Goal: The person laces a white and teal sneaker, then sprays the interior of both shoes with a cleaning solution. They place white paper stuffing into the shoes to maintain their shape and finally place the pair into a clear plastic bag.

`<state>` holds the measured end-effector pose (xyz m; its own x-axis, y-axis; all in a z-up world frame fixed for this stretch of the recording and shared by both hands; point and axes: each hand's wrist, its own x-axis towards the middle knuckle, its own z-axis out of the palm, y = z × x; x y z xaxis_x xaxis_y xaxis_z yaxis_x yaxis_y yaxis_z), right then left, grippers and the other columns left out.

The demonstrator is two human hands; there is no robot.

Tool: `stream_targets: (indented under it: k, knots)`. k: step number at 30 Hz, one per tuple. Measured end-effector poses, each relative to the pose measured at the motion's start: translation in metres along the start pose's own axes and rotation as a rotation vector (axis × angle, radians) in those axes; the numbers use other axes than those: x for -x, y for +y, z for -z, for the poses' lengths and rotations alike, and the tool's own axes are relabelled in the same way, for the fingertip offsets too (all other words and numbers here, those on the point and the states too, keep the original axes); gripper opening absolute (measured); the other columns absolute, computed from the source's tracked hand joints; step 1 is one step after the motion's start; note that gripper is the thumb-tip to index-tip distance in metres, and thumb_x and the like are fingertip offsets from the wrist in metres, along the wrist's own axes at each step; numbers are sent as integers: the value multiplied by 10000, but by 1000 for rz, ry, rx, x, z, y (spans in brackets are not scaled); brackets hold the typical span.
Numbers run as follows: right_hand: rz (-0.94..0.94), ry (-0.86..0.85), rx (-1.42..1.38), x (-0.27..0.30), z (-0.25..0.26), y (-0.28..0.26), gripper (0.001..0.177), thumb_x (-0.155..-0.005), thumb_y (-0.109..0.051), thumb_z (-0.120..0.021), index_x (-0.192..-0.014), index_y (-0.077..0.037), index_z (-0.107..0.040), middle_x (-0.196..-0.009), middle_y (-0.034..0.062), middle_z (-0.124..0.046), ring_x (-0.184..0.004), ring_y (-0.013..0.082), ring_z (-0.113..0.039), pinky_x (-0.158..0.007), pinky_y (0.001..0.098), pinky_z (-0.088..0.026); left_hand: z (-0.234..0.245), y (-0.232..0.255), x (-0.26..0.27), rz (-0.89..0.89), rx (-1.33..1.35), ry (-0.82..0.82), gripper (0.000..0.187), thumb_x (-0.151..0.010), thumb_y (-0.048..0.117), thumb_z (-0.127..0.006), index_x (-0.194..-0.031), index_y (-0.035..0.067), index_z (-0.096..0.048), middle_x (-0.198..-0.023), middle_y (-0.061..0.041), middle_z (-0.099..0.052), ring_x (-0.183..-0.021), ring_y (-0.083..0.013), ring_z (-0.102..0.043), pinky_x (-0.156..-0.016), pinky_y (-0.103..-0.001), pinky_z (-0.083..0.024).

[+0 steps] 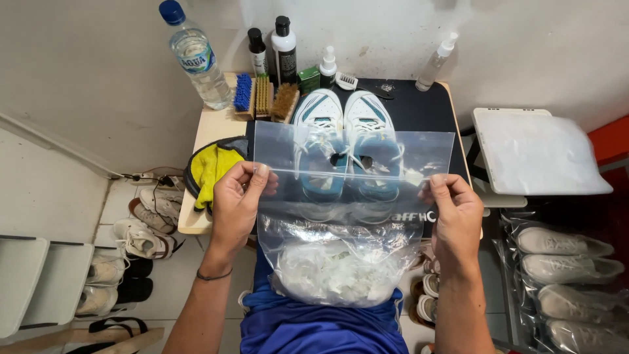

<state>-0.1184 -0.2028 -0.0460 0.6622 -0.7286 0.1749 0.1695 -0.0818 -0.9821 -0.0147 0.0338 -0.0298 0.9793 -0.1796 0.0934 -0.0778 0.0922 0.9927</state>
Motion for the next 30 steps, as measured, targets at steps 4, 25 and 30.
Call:
stream_targets:
  k: [4, 25, 30]
  knots:
    - [-20, -3, -52, 0, 0, 0, 151, -857, -132, -553, -767, -11, -550, -580, 88, -501, -514, 98, -474, -527, 178, -397, 0, -5, -4, 32, 77, -2, 175, -817, 174, -545, -799, 0, -557, -703, -111, -598, -665, -134, -581, -633, -271, -521]
    - [181, 76, -145, -5, -8, 1, 165, -858, -57, -521, -707, 4, -494, -590, 75, -444, -529, 105, -439, -578, 208, -404, 6, -27, -13, 26, 358, -26, 129, -807, 60, -542, -708, 16, -472, -685, -126, -564, -684, -157, -594, -735, -299, -501]
    - [154, 65, -143, -5, -9, -3, 162, -856, -68, -523, -717, 12, -498, -582, 79, -447, -531, 101, -449, -573, 210, -415, 6, -24, -15, 3, 332, -53, 128, -818, 84, -530, -727, -1, -501, -671, -134, -560, -665, -153, -577, -741, -293, -489]
